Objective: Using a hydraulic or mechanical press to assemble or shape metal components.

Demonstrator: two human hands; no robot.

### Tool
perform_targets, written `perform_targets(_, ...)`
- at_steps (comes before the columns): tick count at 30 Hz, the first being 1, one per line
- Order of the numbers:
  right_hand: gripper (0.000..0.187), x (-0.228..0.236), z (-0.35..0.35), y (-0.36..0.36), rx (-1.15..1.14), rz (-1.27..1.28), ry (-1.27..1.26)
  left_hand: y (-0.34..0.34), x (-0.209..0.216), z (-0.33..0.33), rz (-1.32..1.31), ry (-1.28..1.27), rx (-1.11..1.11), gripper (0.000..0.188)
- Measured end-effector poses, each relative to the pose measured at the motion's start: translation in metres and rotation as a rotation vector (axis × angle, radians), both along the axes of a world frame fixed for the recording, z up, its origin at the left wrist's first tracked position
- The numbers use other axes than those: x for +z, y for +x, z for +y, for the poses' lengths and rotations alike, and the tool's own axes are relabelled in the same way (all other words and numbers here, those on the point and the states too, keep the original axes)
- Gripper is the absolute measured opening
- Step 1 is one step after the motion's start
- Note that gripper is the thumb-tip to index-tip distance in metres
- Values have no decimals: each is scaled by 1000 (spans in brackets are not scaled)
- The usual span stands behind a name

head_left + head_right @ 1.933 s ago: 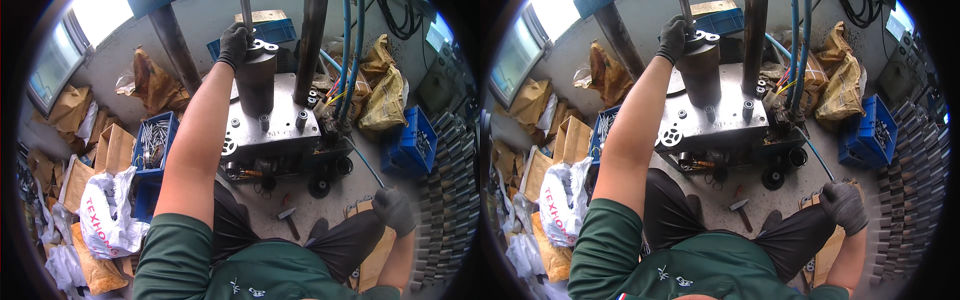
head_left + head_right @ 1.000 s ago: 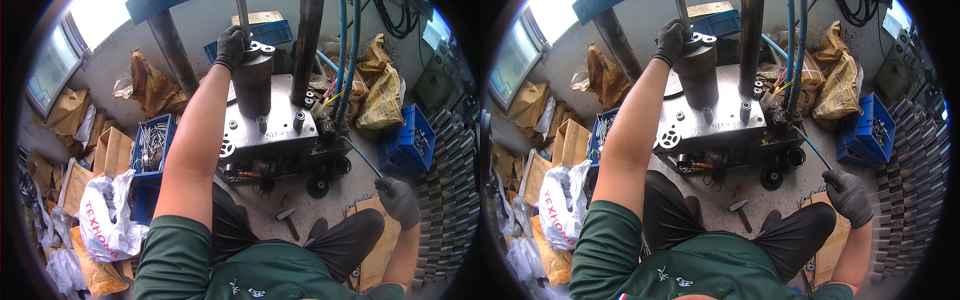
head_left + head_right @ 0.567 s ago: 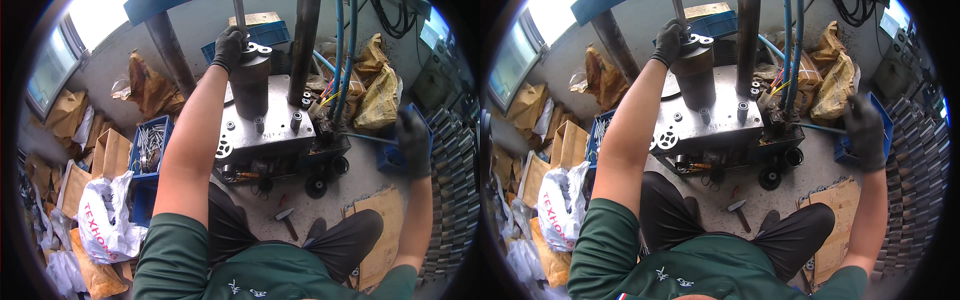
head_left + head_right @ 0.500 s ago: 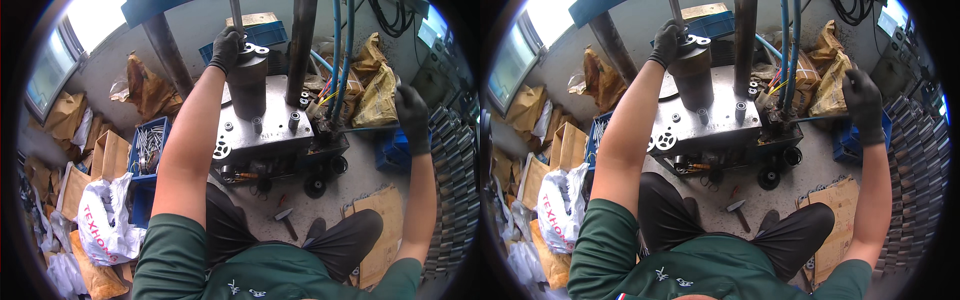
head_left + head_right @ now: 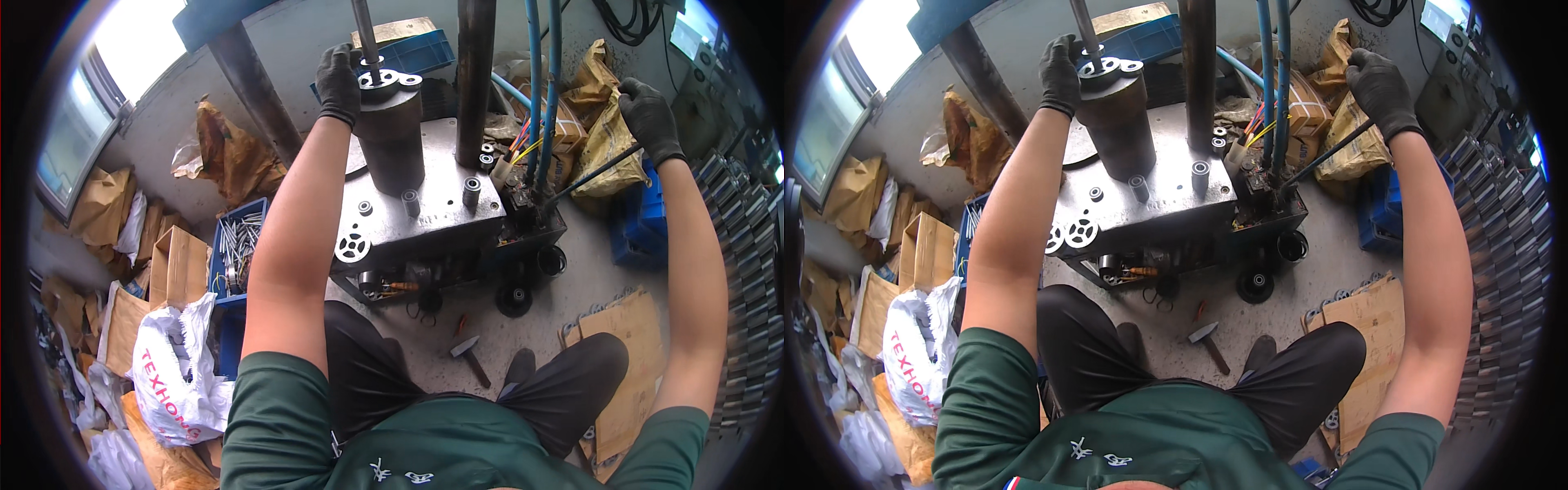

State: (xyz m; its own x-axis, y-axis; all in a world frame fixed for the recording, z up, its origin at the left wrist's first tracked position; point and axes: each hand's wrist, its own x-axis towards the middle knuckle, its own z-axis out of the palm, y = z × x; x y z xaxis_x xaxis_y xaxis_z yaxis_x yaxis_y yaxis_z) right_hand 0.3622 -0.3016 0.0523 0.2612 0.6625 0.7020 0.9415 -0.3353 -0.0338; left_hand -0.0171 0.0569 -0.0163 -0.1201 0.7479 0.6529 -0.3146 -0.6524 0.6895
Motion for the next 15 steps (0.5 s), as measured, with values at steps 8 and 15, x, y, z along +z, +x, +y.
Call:
perform_targets(8, 26, -10, -11, 5, -128, 31, -106, -16, -13, -54, 52, -86, 155, 16)
perform_targets(15, 26, -2, -17, 24, -13, -57, -135, -114, -144, -66, 748, 121, 152, 31)
